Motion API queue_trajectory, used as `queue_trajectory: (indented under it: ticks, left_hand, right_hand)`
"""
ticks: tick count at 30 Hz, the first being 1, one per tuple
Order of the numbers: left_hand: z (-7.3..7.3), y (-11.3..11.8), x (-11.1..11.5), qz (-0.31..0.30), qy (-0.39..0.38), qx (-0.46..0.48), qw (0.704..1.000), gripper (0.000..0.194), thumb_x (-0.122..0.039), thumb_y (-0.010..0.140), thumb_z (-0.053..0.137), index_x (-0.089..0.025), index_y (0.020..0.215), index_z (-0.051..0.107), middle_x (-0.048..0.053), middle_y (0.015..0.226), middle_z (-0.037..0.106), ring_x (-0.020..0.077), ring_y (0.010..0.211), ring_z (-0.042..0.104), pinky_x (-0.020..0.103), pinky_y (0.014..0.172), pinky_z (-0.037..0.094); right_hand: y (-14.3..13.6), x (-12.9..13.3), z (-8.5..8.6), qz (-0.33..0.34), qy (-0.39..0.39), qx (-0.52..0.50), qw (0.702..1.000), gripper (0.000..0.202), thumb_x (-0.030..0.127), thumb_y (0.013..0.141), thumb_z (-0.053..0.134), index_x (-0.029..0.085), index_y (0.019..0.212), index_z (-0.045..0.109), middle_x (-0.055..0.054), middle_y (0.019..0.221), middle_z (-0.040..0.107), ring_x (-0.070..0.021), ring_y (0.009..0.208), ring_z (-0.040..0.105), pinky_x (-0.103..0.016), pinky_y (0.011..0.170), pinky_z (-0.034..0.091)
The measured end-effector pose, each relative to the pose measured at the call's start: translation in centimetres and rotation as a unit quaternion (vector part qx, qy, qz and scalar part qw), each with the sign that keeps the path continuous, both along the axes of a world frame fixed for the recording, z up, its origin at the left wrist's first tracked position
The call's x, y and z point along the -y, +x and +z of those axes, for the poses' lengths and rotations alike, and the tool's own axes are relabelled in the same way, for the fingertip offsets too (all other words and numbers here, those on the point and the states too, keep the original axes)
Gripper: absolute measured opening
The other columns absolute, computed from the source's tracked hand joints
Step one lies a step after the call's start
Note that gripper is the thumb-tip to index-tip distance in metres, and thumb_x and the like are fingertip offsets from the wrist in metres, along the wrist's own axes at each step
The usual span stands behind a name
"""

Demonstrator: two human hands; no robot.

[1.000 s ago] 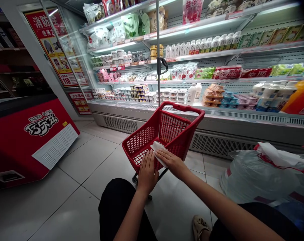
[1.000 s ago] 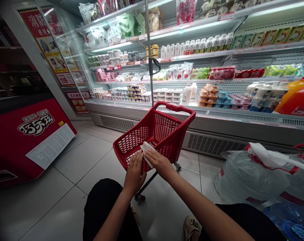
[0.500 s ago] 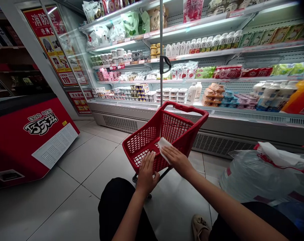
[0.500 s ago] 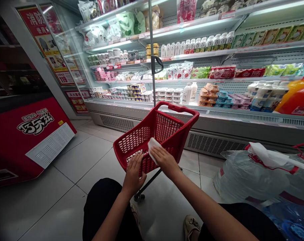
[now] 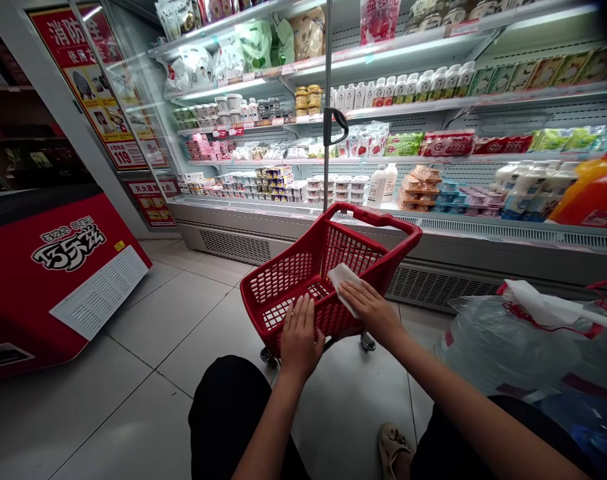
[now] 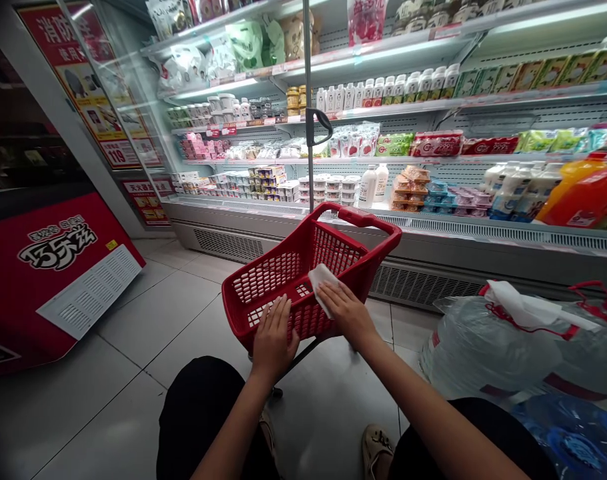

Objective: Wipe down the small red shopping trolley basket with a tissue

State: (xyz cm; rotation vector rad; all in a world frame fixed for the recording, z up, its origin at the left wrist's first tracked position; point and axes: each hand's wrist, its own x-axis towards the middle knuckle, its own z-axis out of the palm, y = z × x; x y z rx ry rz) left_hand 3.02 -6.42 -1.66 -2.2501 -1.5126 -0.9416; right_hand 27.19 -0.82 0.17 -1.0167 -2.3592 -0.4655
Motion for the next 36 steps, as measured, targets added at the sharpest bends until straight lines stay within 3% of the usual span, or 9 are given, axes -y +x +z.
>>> queue_trajectory:
  ticks: [3,6,14,18,22,24,29,32,36]
  left_hand:
    - [0.4,3.0,-1.5,-0.016,-0.03,-0.022,0.999,0.075,-0.017,0.088,0.054,-0.009,0.159,0.032,0.016,0.163,0.044,0.0284,0.155,0.035,0.049,0.128,0.032]
    - [0.5,4.3,-2.5,-0.015,-0.035,-0.035,0.999,0.072,-0.017,0.09,0.052,-0.007,0.158,0.034,0.017,0.162,0.044,0.0281,0.155,0.035,0.047,0.128,0.031]
    - [0.3,3.4,-1.6,-0.043,-0.007,-0.029,0.999,0.073,-0.012,0.091,0.049,-0.013,0.161,0.032,0.011,0.161,0.048,0.0246,0.151,0.042,0.044,0.126,0.036]
    - [0.4,4.0,-0.7,-0.037,-0.004,-0.021,0.999,0.077,-0.012,0.091,0.049,-0.015,0.164,0.026,0.011,0.16,0.049,0.0258,0.15,0.044,0.046,0.125,0.038]
    - [0.4,4.1,-0.2,-0.034,-0.004,-0.024,0.999,0.078,-0.012,0.091,0.049,-0.014,0.165,0.023,0.011,0.161,0.048,0.0254,0.15,0.044,0.045,0.125,0.038]
    - [0.4,3.9,-0.2,-0.039,-0.003,-0.031,0.999,0.08,-0.011,0.091,0.049,-0.015,0.166,0.02,0.011,0.162,0.047,0.0249,0.15,0.044,0.044,0.125,0.038]
    - [0.5,3.8,-0.4,-0.039,-0.003,-0.029,0.999,0.081,-0.011,0.091,0.049,-0.016,0.166,0.019,0.011,0.161,0.048,0.0246,0.15,0.044,0.044,0.125,0.038]
    - [0.5,4.3,-0.4,-0.028,-0.005,-0.019,0.999,0.079,-0.011,0.091,0.05,-0.015,0.165,0.023,0.011,0.16,0.05,0.0256,0.149,0.046,0.045,0.125,0.038]
    - [0.4,4.5,-0.6,-0.024,-0.003,-0.021,0.999,0.083,-0.011,0.089,0.051,-0.015,0.166,0.02,0.013,0.16,0.049,0.0274,0.148,0.046,0.047,0.124,0.039]
  right_hand:
    - [-1.6,0.5,-0.2,0.025,0.002,0.012,1.0,0.071,0.007,0.095,0.046,0.022,0.163,0.033,-0.008,0.159,0.051,-0.0237,0.147,0.047,-0.047,0.125,0.037]
    - [-0.8,0.4,0.2,0.029,0.005,0.032,0.999,0.07,0.006,0.097,0.043,0.024,0.164,0.031,-0.005,0.159,0.05,-0.0224,0.148,0.046,-0.047,0.125,0.038]
    - [8.0,-1.5,3.0,-0.09,0.036,0.003,0.995,0.068,0.002,0.098,0.035,0.026,0.162,0.036,-0.006,0.159,0.051,-0.022,0.146,0.048,-0.05,0.125,0.036]
    - [7.7,-1.0,3.0,-0.114,0.044,-0.018,0.992,0.064,0.004,0.099,0.035,0.021,0.16,0.041,-0.01,0.156,0.053,-0.0243,0.145,0.05,-0.052,0.124,0.037]
    - [6.1,-0.1,2.6,-0.045,0.019,0.004,0.999,0.065,0.005,0.099,0.037,0.025,0.161,0.04,-0.005,0.156,0.055,-0.0211,0.144,0.05,-0.048,0.124,0.038]
    - [7.1,-0.4,3.0,-0.04,0.014,0.008,0.999,0.067,0.005,0.098,0.036,0.027,0.161,0.04,-0.003,0.156,0.054,-0.0204,0.145,0.05,-0.048,0.126,0.036]
    - [11.6,-2.5,4.2,-0.129,0.031,-0.034,0.991,0.066,0.004,0.097,0.034,0.026,0.158,0.044,-0.006,0.155,0.055,-0.0218,0.144,0.051,-0.051,0.127,0.033]
    - [10.6,-2.5,3.7,-0.126,0.016,-0.043,0.991,0.062,0.005,0.098,0.035,0.022,0.156,0.048,-0.008,0.156,0.055,-0.0223,0.145,0.049,-0.049,0.127,0.034]
    - [5.0,-0.6,2.1,-0.049,-0.006,-0.013,0.999,0.057,0.006,0.099,0.037,0.018,0.152,0.053,-0.009,0.153,0.058,-0.0233,0.145,0.049,-0.048,0.126,0.037]
